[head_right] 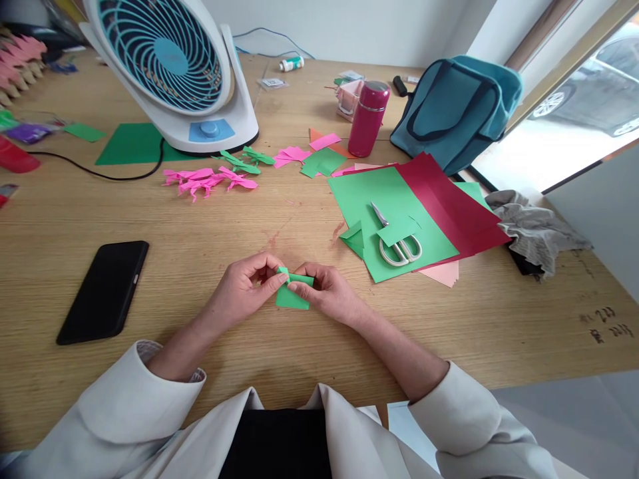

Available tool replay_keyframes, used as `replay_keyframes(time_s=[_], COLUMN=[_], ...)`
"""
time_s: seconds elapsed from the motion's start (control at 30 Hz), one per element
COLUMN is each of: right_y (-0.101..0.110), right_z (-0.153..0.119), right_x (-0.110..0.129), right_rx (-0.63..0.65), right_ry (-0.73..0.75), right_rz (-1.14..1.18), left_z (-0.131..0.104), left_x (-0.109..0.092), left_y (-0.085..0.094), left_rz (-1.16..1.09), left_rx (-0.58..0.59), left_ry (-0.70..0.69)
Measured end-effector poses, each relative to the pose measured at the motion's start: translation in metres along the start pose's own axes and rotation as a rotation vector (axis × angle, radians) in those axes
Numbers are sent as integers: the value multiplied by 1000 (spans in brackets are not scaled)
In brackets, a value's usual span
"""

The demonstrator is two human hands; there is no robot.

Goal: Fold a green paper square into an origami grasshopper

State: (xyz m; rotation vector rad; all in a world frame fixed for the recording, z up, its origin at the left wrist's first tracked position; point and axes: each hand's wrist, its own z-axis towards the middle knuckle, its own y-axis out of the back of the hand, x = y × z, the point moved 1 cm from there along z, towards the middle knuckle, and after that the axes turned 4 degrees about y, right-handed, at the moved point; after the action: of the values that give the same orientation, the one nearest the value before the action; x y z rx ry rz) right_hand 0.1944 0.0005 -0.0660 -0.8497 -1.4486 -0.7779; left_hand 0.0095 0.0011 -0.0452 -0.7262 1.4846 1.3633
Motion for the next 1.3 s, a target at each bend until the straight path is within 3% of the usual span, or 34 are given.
replay_keyframes(time_s=[0.47,0.93,1.3], right_y=[-4,-9,-10], right_z=[2,-1,-3], right_x=[-3,-3,-4], right_rx=[-89,-217,-219], right_ry=[-10,177,252], right_rz=[45,-67,-85], left_z=[-1,-6,-9], left_x=[-9,-7,-10], left_y=[0,-12,-10], left_rz=[28,1,-25], left_rx=[-18,-135,-131], left_ry=[-94,-71,-89])
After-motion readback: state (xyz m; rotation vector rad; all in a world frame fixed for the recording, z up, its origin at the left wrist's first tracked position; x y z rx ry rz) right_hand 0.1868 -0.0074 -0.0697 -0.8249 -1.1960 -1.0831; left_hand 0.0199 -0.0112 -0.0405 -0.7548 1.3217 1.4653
